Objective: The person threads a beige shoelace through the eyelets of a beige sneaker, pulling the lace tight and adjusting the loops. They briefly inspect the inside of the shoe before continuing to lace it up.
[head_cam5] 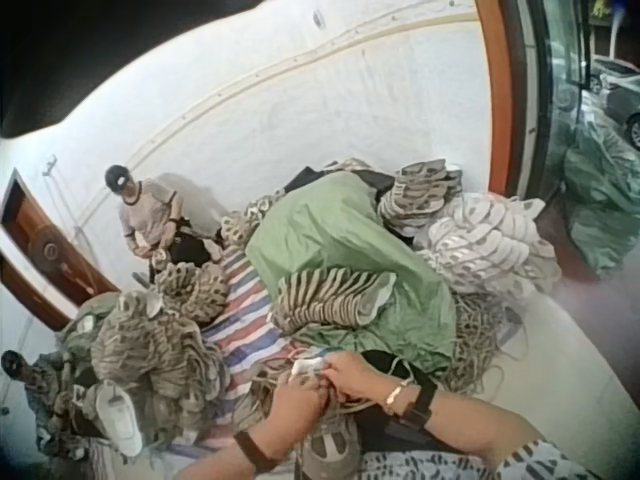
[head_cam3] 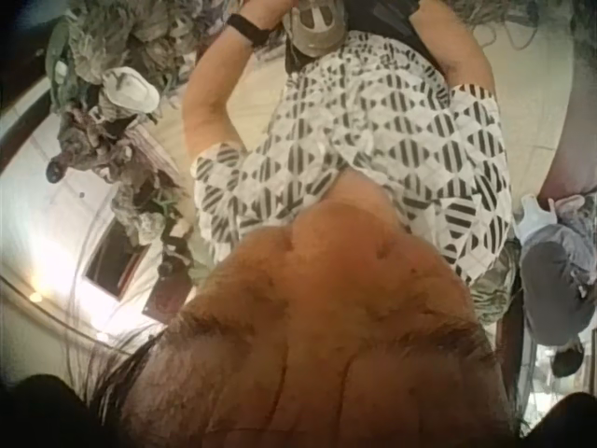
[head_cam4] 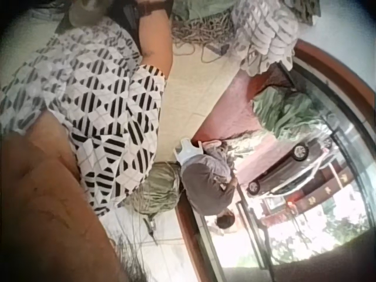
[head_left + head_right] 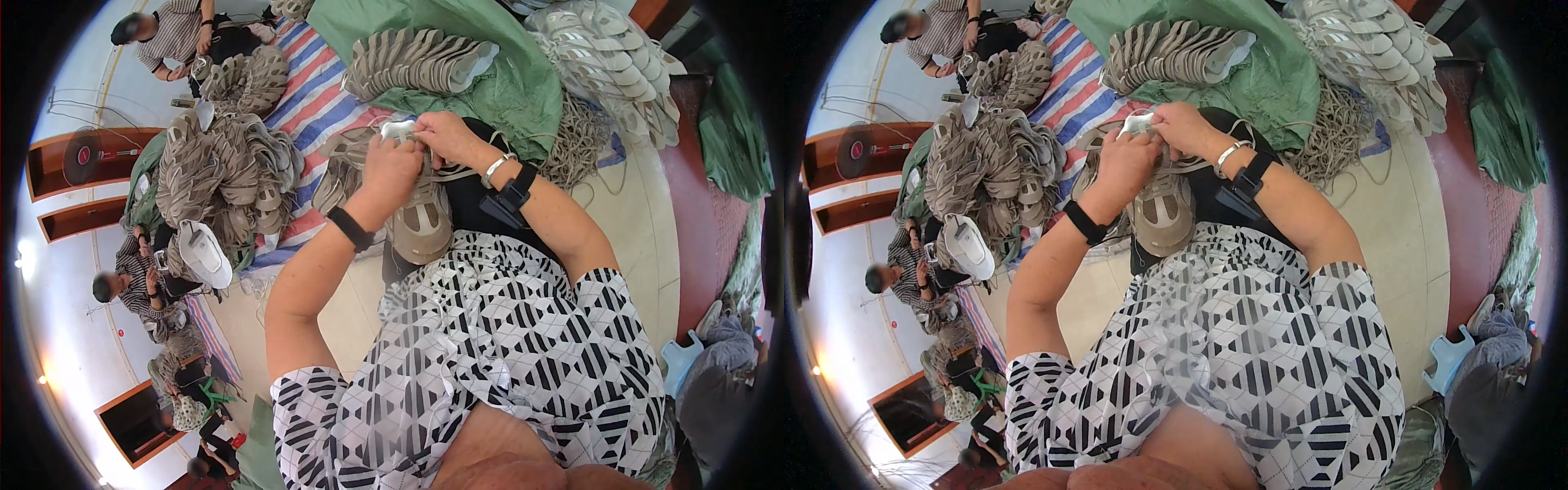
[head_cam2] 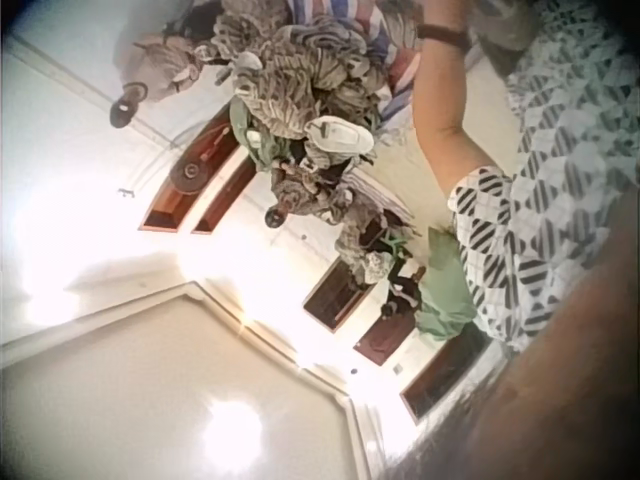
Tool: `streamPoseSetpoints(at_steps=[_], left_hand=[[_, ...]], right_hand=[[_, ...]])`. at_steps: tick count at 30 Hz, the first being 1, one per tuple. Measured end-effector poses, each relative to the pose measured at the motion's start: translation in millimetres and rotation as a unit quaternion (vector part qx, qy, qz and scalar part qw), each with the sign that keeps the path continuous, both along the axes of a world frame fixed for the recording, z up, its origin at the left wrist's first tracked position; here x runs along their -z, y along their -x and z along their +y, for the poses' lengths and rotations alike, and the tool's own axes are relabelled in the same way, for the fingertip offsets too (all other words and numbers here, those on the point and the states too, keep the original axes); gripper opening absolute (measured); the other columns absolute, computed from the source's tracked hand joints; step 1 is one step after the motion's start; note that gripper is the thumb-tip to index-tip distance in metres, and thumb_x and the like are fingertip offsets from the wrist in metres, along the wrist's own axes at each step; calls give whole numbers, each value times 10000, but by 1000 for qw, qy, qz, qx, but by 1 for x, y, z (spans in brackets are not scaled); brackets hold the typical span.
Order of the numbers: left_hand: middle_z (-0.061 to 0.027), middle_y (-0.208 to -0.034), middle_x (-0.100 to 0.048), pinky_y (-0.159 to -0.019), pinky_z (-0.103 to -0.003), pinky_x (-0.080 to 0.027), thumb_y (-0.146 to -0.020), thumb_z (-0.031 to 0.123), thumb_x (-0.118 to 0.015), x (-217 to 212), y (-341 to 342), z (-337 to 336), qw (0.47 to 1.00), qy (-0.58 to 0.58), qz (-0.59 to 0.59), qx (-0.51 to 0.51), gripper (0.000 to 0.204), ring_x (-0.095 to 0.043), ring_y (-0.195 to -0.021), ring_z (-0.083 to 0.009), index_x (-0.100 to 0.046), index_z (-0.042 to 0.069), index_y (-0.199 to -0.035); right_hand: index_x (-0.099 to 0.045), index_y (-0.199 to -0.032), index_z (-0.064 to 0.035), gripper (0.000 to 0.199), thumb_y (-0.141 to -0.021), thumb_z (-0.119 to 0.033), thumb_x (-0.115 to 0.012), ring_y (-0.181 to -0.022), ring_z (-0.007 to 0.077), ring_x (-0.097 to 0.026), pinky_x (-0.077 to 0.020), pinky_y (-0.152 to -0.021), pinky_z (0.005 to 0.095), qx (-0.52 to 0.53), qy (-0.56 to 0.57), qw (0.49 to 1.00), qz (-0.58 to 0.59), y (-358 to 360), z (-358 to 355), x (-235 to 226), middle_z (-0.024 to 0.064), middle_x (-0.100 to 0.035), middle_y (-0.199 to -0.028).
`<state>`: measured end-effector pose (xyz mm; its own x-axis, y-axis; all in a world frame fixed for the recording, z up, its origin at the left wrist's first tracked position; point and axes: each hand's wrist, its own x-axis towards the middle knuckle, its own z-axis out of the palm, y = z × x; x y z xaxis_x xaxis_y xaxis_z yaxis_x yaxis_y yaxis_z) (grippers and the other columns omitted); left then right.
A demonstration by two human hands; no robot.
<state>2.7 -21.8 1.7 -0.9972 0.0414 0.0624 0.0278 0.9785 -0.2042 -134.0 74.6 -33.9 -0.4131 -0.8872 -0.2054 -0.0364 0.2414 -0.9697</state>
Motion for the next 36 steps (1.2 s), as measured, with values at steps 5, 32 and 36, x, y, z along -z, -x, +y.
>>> streamPoseSetpoints(at_steps=[5,32,36], left_hand=[[-55,-853,-618,-776,-375,-447,-797,136,-619,-7,7,2,995,-79,-55,-15,163,-621,-833,-230,-617,108,-958],[-61,-850,-614,-784,-432,-442,-805,240,-594,-15,-12,-41,991,-108,-83,1,176,-538,-929,-270,-664,81,-778],[-76,-839,-606,-766,-438,-445,-806,232,-556,-1,-10,-43,984,-148,-93,-26,226,-520,-903,-300,-651,52,-708]], right_hand=[[-586,-873,27,95,-855,-55,-540,-468,188,-636,-474,-424,299,9,24,999,26,-3,3,4,122,-641,-683],[-642,-769,-61,105,-774,-158,-604,-811,318,-604,-482,-718,411,-154,29,910,384,-3,11,1,114,-597,-820],[-631,-768,-50,125,-788,-164,-583,-841,321,-606,-484,-733,423,-265,-82,836,474,-6,-5,-12,119,-599,-846]])
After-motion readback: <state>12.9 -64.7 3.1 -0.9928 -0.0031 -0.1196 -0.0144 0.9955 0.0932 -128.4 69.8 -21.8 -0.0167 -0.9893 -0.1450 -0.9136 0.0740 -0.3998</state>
